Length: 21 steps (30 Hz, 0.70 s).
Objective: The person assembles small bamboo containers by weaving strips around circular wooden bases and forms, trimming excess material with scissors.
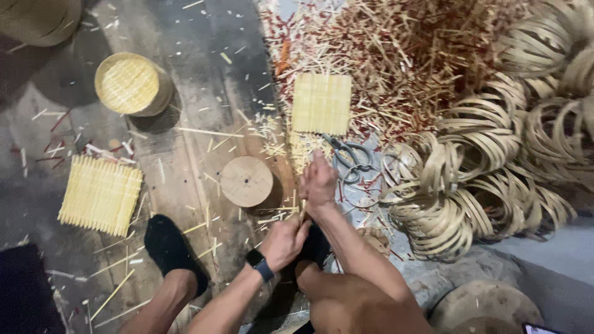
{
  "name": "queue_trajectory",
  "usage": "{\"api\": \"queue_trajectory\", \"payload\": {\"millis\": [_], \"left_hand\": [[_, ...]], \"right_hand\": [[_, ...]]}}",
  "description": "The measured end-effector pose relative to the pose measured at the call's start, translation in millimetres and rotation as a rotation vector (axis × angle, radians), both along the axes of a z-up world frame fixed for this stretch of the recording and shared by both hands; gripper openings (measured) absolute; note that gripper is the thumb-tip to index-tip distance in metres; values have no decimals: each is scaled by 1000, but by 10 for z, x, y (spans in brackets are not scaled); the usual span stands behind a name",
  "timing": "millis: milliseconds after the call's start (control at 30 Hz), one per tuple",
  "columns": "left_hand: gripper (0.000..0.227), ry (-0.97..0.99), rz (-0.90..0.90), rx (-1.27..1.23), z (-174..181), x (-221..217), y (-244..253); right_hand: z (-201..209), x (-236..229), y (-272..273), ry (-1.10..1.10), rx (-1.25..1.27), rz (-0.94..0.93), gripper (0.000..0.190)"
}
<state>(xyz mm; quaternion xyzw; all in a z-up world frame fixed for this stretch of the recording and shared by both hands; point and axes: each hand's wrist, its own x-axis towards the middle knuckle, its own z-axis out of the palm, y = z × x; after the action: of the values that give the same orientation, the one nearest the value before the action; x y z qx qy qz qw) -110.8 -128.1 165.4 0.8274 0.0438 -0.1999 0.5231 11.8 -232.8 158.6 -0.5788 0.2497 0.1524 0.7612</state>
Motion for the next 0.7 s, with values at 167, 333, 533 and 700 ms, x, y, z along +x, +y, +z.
{"api": "queue_trajectory", "payload": {"millis": [167, 333, 533, 700], "left_hand": [[16, -159, 114, -115, -179, -36, -87], [33, 79, 305, -295, -61, -124, -88], [96, -80, 154, -174, 43, -77, 344], [64, -235, 631, -2, -349, 20, 998]], "right_hand": [[14, 73, 24, 200, 431, -73, 53], [224, 90, 156, 21, 413, 117, 55], [365, 196, 154, -181, 82, 189, 45], [421, 1346, -693, -1380, -996, 106, 68]]}}
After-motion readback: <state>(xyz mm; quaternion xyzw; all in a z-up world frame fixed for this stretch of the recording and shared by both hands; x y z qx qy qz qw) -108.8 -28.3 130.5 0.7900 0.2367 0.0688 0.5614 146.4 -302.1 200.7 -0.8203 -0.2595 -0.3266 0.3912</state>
